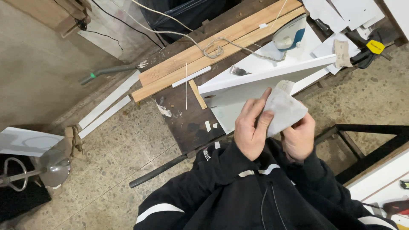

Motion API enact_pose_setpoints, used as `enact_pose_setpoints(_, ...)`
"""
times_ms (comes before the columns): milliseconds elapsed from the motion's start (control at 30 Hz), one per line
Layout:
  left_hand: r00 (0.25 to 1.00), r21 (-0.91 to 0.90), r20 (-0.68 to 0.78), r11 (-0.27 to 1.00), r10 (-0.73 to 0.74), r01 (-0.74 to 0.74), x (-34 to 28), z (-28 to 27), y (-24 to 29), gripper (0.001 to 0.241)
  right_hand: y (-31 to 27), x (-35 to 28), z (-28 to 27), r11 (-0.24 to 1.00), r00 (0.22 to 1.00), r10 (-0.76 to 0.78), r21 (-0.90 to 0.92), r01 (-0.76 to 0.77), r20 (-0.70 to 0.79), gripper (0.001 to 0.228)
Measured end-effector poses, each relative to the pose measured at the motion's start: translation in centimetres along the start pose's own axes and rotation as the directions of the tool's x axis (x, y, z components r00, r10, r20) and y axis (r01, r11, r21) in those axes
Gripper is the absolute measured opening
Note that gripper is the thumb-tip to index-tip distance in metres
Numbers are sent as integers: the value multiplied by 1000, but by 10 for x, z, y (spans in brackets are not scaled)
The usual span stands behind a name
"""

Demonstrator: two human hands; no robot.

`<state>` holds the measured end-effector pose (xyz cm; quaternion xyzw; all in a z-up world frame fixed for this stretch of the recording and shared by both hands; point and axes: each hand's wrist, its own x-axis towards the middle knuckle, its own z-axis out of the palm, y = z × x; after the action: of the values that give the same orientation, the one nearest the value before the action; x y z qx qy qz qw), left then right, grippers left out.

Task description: Sanding and scraping the edge of a laminate panel to remove excess material and finish the edge.

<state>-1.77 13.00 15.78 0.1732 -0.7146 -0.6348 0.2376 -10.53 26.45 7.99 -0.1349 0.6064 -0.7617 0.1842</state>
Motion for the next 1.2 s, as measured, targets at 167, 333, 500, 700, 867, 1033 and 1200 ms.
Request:
enact_pose_setpoints(167, 989, 59, -83, 991, 124, -120, -2, 11, -14, 39, -7, -4, 8, 976, 989, 143, 163, -145, 24, 39)
enact_pose_setpoints(333, 965, 294, -94, 933, 245, -208, 4, 9, -9, 42, -13, -8, 9, 958, 986, 169, 235, -165, 5, 46)
enact_pose_setpoints(500, 989, 95, -88, 989, 118, -110, 8, 2, -4, 40, -43, -5, 14, 966, 996, 82, 248, -70, -39, 49)
enact_pose_setpoints(700, 953, 186, 30, 935, 301, -302, 13, -10, 12, 44, -30, -9, -18, 953, 990, 132, 268, -143, 58, 46)
enact_pose_setpoints(867, 888, 352, 66, 822, 456, -448, 4, -10, 12, 51, -23, -7, -29, 940, 992, 98, 319, -118, 79, 35)
enact_pose_setpoints(1033, 929, 197, 146, 910, 341, -365, -5, 1, 17, 58, -27, -13, -33, 944, 999, 38, 328, -45, 29, 23)
enact_pose_setpoints(1200, 989, -127, 78, 985, 124, -114, -6, 12, 25, 45, -30, -22, -35, 983, 992, -33, 175, 54, -123, 22)
